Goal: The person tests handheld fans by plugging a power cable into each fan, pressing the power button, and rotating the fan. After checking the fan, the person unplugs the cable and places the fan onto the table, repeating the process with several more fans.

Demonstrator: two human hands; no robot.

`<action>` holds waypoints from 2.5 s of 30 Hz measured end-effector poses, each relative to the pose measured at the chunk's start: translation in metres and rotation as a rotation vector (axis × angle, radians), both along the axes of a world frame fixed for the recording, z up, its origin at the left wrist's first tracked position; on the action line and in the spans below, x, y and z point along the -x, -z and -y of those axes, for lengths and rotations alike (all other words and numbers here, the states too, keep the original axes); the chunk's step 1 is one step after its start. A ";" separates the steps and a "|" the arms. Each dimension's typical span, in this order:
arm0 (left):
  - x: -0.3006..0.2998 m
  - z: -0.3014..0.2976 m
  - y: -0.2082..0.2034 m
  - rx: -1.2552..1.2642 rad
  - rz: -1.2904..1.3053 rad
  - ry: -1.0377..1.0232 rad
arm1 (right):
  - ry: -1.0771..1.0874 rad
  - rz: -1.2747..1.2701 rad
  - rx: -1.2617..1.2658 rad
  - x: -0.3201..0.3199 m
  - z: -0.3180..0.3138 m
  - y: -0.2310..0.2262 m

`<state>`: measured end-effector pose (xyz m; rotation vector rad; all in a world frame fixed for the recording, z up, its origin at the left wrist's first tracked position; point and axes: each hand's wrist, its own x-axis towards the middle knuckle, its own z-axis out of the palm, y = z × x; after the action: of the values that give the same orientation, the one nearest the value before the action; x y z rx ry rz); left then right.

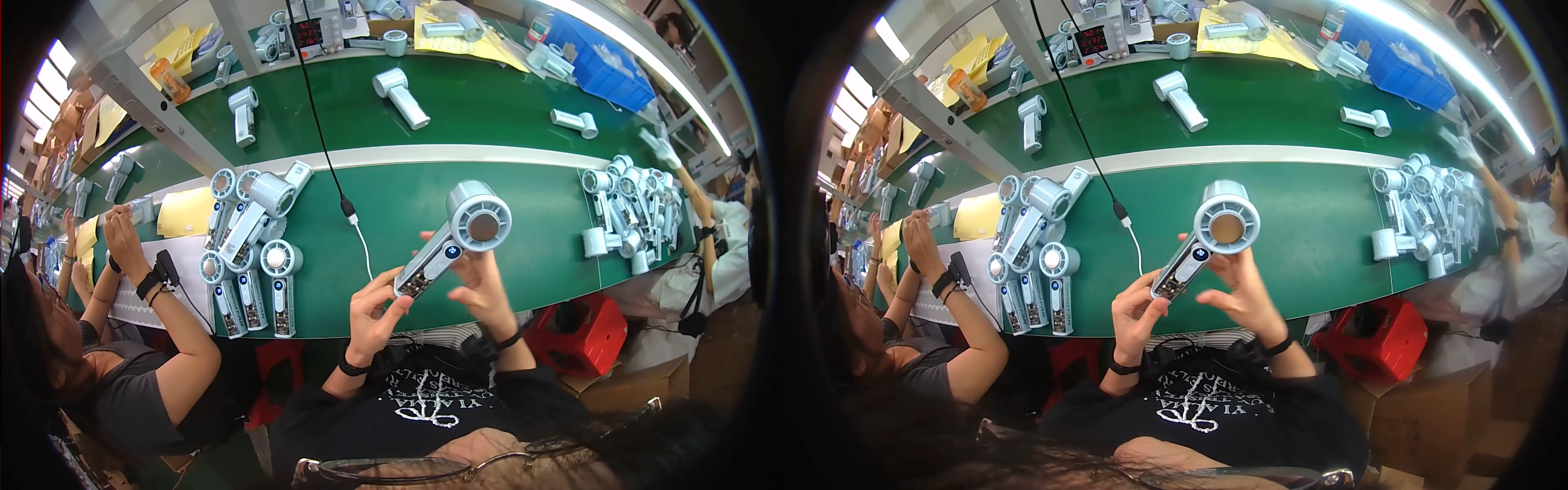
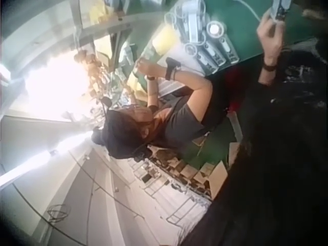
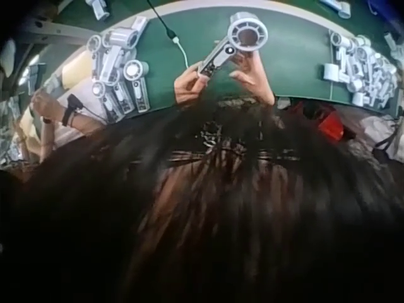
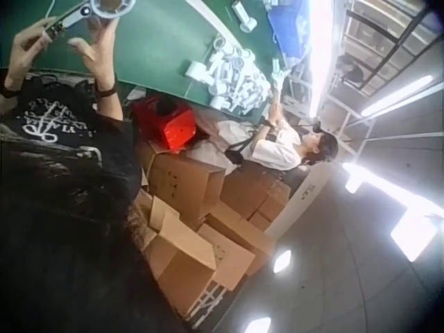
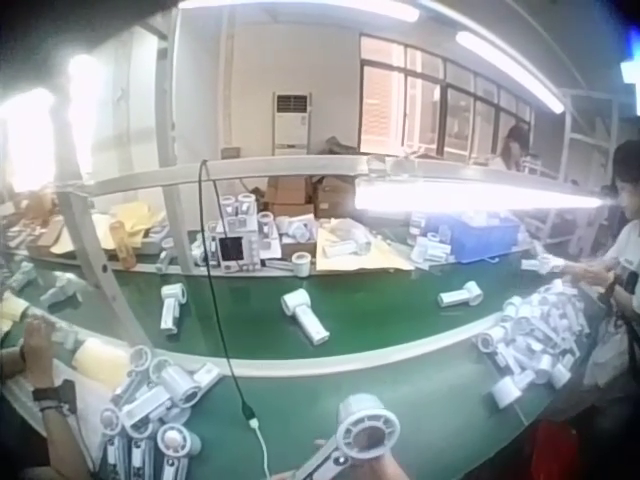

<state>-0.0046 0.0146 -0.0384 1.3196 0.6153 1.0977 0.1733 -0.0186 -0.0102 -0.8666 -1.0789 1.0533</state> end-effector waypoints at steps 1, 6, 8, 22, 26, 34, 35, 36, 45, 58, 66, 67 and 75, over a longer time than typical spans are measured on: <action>0.005 -0.001 -0.001 0.026 0.041 0.018 | -0.070 0.358 0.022 -0.026 -0.002 -0.001; 0.019 -0.005 0.002 0.070 0.123 0.067 | 0.154 0.989 0.119 -0.129 -0.142 0.001; 0.017 -0.003 -0.005 0.114 0.101 0.020 | 0.419 1.355 -0.256 -0.134 -0.210 0.021; 0.035 -0.006 -0.003 0.124 0.062 -0.078 | -0.217 1.070 -0.042 -0.076 -0.104 0.025; 0.035 -0.010 -0.002 0.085 0.033 0.002 | -0.236 1.313 -0.078 -0.080 -0.049 0.036; 0.041 -0.009 -0.020 -0.176 -0.148 0.144 | -0.156 0.786 -0.634 -0.065 -0.022 -0.050; 0.041 -0.007 -0.026 -0.199 -0.172 0.176 | -0.154 0.783 -0.633 -0.068 -0.018 -0.050; 0.040 -0.006 -0.032 -0.222 -0.196 0.207 | -0.138 0.817 -0.715 -0.071 -0.013 -0.049; 0.054 -0.011 -0.025 -0.363 -0.167 0.035 | 0.569 -0.170 -0.646 -0.116 0.052 -0.071; 0.029 -0.003 -0.023 -0.327 -0.409 0.066 | -0.046 -0.374 -0.661 -0.099 0.043 -0.089; 0.024 -0.003 -0.014 -0.272 -0.263 0.010 | -0.300 -0.244 -0.651 -0.131 -0.009 -0.071; 0.024 -0.003 -0.014 -0.283 -0.288 -0.009 | 0.128 0.078 -0.542 -0.130 -0.022 -0.068; 0.024 -0.007 -0.021 -0.307 -0.276 0.003 | 0.913 0.580 0.027 -0.255 -0.179 0.041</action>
<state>-0.0286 0.0219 -0.0171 1.7565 0.6638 1.0442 0.4285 0.1603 -0.0516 -1.5374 -0.9506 0.0397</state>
